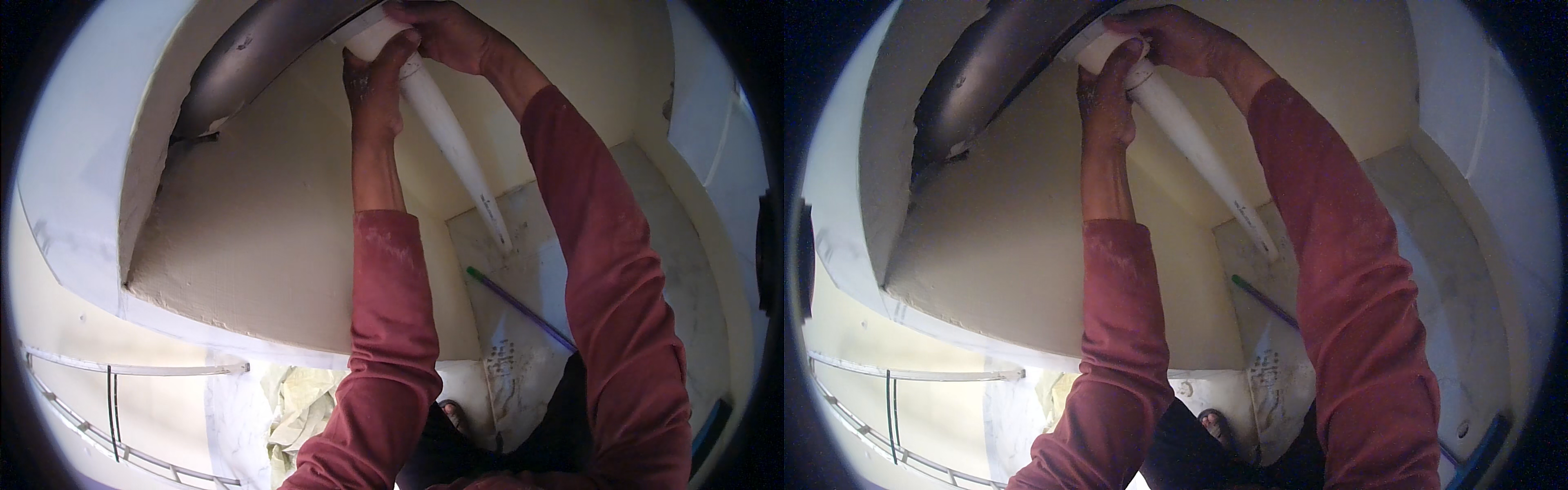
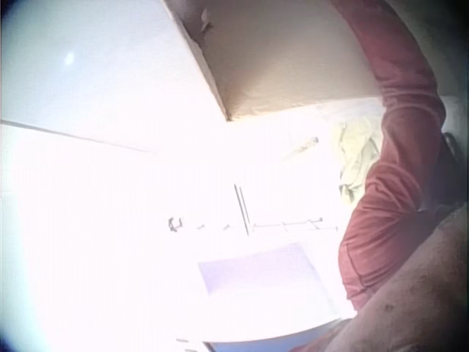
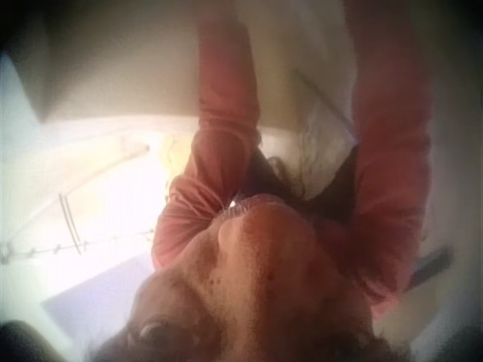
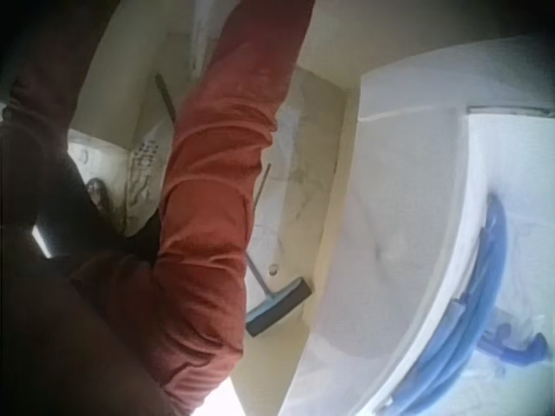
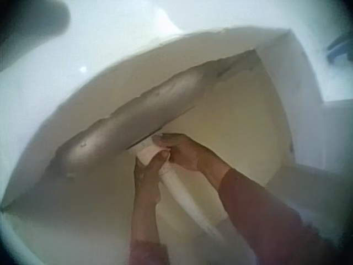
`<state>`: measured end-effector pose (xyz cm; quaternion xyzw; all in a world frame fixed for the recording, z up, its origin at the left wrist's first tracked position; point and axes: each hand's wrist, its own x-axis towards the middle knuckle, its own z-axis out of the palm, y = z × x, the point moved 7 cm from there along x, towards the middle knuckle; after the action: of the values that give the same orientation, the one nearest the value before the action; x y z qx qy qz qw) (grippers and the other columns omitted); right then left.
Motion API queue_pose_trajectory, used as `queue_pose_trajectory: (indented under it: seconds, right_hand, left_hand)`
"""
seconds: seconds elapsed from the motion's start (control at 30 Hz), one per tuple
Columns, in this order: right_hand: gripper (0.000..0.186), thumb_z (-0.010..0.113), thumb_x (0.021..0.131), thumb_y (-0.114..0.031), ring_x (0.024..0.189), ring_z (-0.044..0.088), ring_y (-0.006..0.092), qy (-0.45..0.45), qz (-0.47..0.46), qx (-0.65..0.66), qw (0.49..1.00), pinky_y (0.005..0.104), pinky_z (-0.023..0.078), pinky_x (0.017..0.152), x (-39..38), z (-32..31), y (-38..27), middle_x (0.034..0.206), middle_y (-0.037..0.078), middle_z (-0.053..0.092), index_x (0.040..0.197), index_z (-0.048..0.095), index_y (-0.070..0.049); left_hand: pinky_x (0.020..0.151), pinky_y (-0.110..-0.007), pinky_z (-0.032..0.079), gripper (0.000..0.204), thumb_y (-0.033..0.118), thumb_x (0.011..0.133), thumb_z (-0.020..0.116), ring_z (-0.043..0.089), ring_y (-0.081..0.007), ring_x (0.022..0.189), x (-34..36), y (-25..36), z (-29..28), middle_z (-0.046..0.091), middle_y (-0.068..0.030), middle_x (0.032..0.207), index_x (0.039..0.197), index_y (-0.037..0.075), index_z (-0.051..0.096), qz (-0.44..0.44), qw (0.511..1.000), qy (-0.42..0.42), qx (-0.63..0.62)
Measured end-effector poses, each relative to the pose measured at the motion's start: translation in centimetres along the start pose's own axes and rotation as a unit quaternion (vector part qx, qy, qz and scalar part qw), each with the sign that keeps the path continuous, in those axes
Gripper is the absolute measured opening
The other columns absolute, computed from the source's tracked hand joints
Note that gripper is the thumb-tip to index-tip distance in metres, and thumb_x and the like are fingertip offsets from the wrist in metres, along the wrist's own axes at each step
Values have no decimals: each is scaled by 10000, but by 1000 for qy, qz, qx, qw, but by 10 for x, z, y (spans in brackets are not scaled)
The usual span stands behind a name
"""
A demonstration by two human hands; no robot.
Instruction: The person works under a kitchen sink, using a utility knife to scrape residue from a white PVC pipe. They then apply black tape around the pipe joint to secure the connection.
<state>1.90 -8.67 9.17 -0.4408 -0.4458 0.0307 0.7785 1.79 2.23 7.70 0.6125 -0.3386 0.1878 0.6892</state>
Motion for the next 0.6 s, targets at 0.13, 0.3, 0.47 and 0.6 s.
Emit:
queue_pose_trajectory:
  seconds: [0.13,0.3,0.47,0.6]
  right_hand:
    - [933,728,862,-452,1377,389,340,155,-24,-180,971,426,308,1145,-7,-6,3,1467,299,386,1463,291,113]
    - [1020,779,796,-436,1362,409,370,290,-110,-502,807,426,333,1135,-12,28,-17,1459,337,377,1461,252,130]
    - [819,761,812,-306,1236,508,359,164,-37,-238,957,414,375,1092,0,30,-15,1359,277,501,1415,379,97]
    - [686,745,826,-255,1217,522,327,3,-8,0,1000,388,394,1058,10,9,-10,1330,241,539,1371,474,63]
  left_hand:
    - [834,-324,484,578,197,758,789,607,-171,951,-5,1,-7,624,-83,1140,1247,41,526,11,1000,-3,-10]
    - [829,-314,484,573,202,766,785,603,-166,945,-9,-7,-10,629,-84,1130,1248,42,520,-33,995,62,66]
    - [846,-334,484,606,216,762,797,601,-180,992,-5,-3,-12,625,-85,1134,1258,34,501,6,1000,9,-7]
    - [860,-337,483,623,222,739,823,607,-186,987,-1,1,-3,629,-85,1128,1242,27,511,28,1000,-5,-2]
